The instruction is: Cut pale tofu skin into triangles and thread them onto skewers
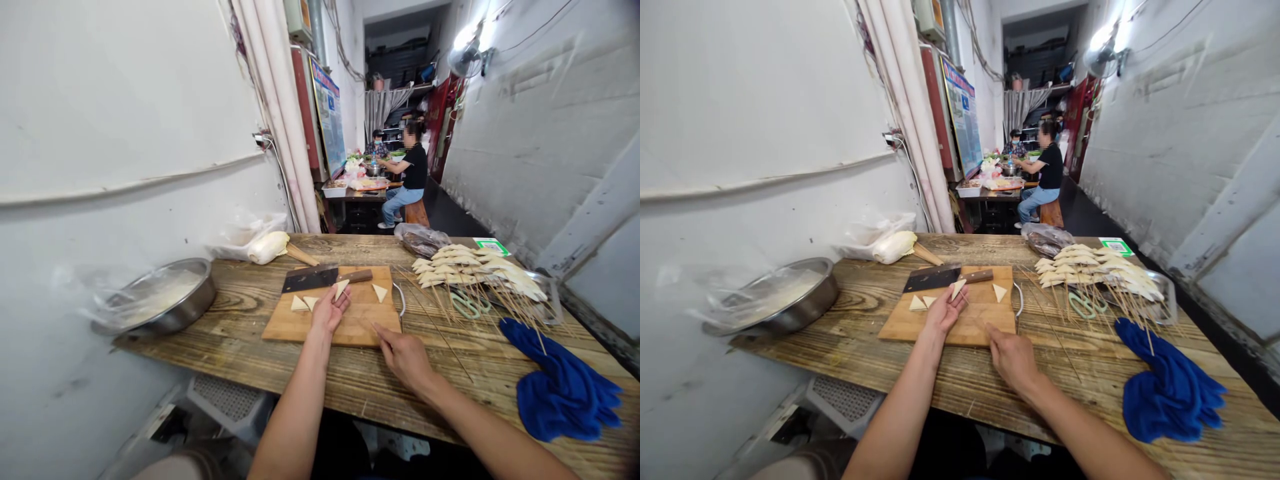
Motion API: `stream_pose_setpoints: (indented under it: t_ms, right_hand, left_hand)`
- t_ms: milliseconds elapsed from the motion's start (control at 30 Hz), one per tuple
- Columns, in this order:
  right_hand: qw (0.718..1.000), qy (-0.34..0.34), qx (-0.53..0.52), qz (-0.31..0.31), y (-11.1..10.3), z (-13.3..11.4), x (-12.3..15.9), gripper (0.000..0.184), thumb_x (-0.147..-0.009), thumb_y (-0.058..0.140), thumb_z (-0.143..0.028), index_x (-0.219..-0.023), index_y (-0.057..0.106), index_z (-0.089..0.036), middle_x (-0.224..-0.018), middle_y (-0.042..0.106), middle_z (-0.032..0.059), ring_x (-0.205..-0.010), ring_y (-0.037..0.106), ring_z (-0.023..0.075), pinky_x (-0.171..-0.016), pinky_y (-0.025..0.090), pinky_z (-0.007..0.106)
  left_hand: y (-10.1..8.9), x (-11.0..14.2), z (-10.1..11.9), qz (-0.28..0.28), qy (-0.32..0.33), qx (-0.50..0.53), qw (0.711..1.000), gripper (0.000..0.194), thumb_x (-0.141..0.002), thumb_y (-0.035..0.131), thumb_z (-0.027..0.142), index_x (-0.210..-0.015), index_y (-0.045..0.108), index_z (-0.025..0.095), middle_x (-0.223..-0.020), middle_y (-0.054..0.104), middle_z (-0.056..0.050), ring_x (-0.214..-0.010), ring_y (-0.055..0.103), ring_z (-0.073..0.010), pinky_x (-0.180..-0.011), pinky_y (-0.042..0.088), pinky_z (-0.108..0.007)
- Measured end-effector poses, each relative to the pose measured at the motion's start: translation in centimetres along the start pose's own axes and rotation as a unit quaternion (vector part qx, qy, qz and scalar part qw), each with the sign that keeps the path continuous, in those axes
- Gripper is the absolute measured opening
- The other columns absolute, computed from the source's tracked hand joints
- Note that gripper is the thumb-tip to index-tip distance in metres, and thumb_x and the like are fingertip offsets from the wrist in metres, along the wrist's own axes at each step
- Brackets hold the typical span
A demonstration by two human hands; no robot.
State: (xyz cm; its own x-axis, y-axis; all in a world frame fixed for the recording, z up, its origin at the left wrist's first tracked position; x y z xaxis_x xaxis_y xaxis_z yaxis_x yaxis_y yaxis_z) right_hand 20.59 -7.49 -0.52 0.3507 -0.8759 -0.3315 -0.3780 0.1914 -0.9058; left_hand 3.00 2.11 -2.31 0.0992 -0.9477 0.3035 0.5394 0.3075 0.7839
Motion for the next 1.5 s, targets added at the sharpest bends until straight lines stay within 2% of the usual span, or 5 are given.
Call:
stream_pose_setpoints:
  t_ms: [433,667,1033,1267,1500]
  right_hand:
    - [1.000,0.010,0.015,-0.013,-0.3,0.1,-0.1,0.036,-0.084,0.045,-0.018,-0.117,0.060,-0.022,-0.092,0.071,0.0051,-0.071,0.067,0.0153,-0.062,0.047,0.019]
    - [1.000,0.013,0.019,-0.011,-0.3,0.2,0.0,0.037,-0.085,0.044,-0.018,-0.119,0.058,-0.022,-0.092,0.071,0.0049,-0.071,0.067,0.0160,-0.061,0.046,0.020]
    - [0.999,0.013,0.032,0.005,0.2,0.3,-0.1,0.035,-0.086,0.042,-0.020,-0.116,0.060,-0.020,-0.088,0.071,0.0059,-0.069,0.067,0.0169,-0.059,0.046,0.021]
    - [0.999,0.012,0.043,0.005,1.0,0.2,-0.2,0.029,-0.091,0.035,-0.023,-0.101,0.061,-0.017,-0.075,0.071,0.0054,-0.060,0.066,0.0162,-0.051,0.039,0.021]
    - [0.998,0.002,0.064,0.011,1.2,0.1,-0.2,0.027,-0.092,0.032,-0.022,-0.098,0.058,-0.017,-0.068,0.069,0.0037,-0.055,0.064,0.0153,-0.046,0.031,0.022]
  left_hand:
    - [-0.3,-0.5,-0.3,-0.014,0.029,-0.060,0.998,0.009,-0.078,0.061,0.017,-0.085,0.061,0.011,-0.083,0.068,-0.011,-0.074,0.067,-0.0193,-0.074,0.053,-0.035]
    - [-0.1,-0.1,-0.3,-0.016,0.014,-0.085,0.996,0.006,-0.077,0.061,0.015,-0.080,0.058,0.011,-0.079,0.068,-0.010,-0.073,0.067,-0.0193,-0.068,0.054,-0.030]
    - [-0.1,0.1,-0.3,-0.034,-0.003,-0.099,0.994,0.005,-0.079,0.059,0.014,-0.082,0.057,0.011,-0.080,0.068,-0.011,-0.073,0.067,-0.0205,-0.065,0.054,-0.031]
    - [-0.2,0.2,-0.3,-0.042,-0.010,-0.099,0.994,0.006,-0.078,0.060,0.013,-0.083,0.058,0.011,-0.081,0.068,-0.011,-0.074,0.067,-0.0206,-0.066,0.054,-0.031]
    - [-0.3,0.3,-0.4,-0.060,-0.007,-0.088,0.994,0.003,-0.078,0.059,0.012,-0.080,0.058,0.010,-0.080,0.068,-0.011,-0.073,0.068,-0.0211,-0.067,0.054,-0.032]
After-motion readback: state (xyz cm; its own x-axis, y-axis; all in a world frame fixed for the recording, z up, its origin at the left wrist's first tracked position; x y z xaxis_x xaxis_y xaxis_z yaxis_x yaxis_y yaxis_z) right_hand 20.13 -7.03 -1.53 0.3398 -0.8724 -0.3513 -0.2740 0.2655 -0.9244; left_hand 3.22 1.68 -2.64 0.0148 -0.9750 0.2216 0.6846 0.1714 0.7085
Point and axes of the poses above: each hand's wrist, its own x-axis away from the middle knuckle, its own y-axis out of the palm, z = x × y, the point moved 3 cm from there along -x, towards the middle knuckle
